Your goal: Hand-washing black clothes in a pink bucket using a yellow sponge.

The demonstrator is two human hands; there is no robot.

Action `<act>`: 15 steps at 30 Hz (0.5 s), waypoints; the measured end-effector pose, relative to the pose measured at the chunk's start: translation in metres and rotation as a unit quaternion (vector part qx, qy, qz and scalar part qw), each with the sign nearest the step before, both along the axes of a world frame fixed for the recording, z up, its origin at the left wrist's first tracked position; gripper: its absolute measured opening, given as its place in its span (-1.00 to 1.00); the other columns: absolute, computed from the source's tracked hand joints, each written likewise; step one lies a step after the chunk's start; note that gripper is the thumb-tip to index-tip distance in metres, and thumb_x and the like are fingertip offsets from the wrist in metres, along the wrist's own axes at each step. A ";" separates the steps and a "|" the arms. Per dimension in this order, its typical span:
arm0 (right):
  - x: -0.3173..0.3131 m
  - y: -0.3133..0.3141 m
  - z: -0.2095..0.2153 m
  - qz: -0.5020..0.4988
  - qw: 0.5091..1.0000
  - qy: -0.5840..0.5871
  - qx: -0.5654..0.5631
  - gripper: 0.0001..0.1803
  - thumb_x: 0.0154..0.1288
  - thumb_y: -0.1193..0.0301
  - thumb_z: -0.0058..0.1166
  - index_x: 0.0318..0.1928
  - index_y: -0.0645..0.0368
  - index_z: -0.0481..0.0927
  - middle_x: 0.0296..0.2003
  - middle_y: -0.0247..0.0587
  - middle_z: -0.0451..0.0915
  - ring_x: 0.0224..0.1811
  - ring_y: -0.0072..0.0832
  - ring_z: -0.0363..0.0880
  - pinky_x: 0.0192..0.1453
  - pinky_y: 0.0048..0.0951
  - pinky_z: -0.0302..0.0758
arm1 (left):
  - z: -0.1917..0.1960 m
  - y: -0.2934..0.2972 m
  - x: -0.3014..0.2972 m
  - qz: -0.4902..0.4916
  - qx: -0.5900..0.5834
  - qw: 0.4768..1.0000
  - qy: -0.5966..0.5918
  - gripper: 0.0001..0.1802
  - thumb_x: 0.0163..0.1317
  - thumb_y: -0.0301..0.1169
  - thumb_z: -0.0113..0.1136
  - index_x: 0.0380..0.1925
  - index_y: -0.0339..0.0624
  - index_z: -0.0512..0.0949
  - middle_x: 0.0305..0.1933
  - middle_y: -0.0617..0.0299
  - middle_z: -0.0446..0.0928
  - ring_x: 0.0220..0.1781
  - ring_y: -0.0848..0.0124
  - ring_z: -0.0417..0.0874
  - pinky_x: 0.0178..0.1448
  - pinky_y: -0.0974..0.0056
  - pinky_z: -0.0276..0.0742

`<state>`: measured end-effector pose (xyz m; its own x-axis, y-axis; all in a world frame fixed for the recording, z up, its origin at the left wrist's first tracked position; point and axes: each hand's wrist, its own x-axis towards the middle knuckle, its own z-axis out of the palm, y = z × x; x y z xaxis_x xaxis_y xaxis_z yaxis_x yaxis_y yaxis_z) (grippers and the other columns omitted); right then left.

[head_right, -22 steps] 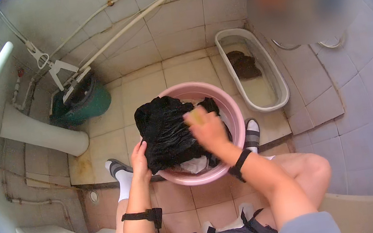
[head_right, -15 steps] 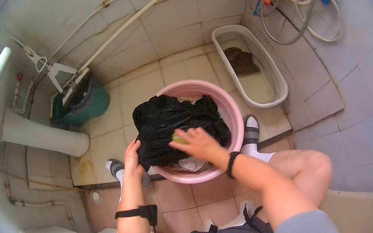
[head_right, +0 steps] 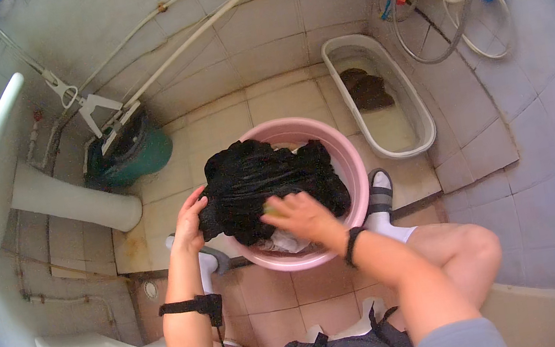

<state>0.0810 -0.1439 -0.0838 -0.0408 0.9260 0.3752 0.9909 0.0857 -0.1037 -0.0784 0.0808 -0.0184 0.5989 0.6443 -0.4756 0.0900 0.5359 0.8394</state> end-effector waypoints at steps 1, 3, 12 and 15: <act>0.020 -0.016 -0.004 -0.034 0.999 -0.014 -0.009 -0.51 0.15 0.39 -0.01 0.13 -0.25 0.49 0.09 -0.16 0.39 -0.19 -0.30 0.44 -0.15 -0.31 0.38 | -0.001 0.000 -0.001 -0.042 0.000 0.999 0.007 -0.46 0.28 -0.46 0.09 0.28 -0.15 0.30 0.11 0.07 0.49 0.03 0.35 0.58 -0.01 0.30 0.57; 0.039 -0.036 -0.001 -0.187 0.980 0.017 -0.059 -0.53 0.11 0.41 0.05 0.09 -0.23 0.50 0.07 -0.09 0.40 -0.18 -0.20 0.46 -0.15 -0.22 0.40 | -0.001 0.002 -0.009 -0.027 0.018 0.999 -0.005 -0.37 0.27 -0.42 0.12 0.34 -0.08 0.19 0.17 0.07 0.44 0.07 0.32 0.56 0.02 0.25 0.55; -0.054 0.044 0.006 -0.036 0.995 0.044 0.077 -0.51 0.07 0.31 0.11 0.10 -0.20 0.51 0.15 -0.10 0.41 -0.17 -0.32 0.44 -0.15 -0.34 0.39 | -0.025 -0.039 -0.014 0.026 0.058 0.997 0.043 -0.03 0.17 -0.49 0.23 0.46 0.09 -0.15 0.20 0.00 0.38 0.09 0.26 0.51 0.11 0.13 0.47; -0.037 0.025 0.005 -0.004 1.000 -0.006 0.028 -0.54 0.16 0.35 -0.01 0.12 -0.20 0.50 0.16 -0.14 0.40 -0.13 -0.34 0.42 -0.10 -0.36 0.35 | -0.025 -0.029 -0.026 0.041 0.055 0.998 0.010 -0.11 0.18 -0.58 0.15 0.44 0.01 -0.08 0.04 0.06 0.50 -0.02 0.32 0.57 0.07 0.22 0.51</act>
<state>0.0439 -0.1186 -0.0793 -0.0384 0.9042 0.4254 0.9926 0.0835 -0.0877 -0.1046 0.0522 -0.0430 0.5325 0.7400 -0.4109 0.0677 0.4467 0.8921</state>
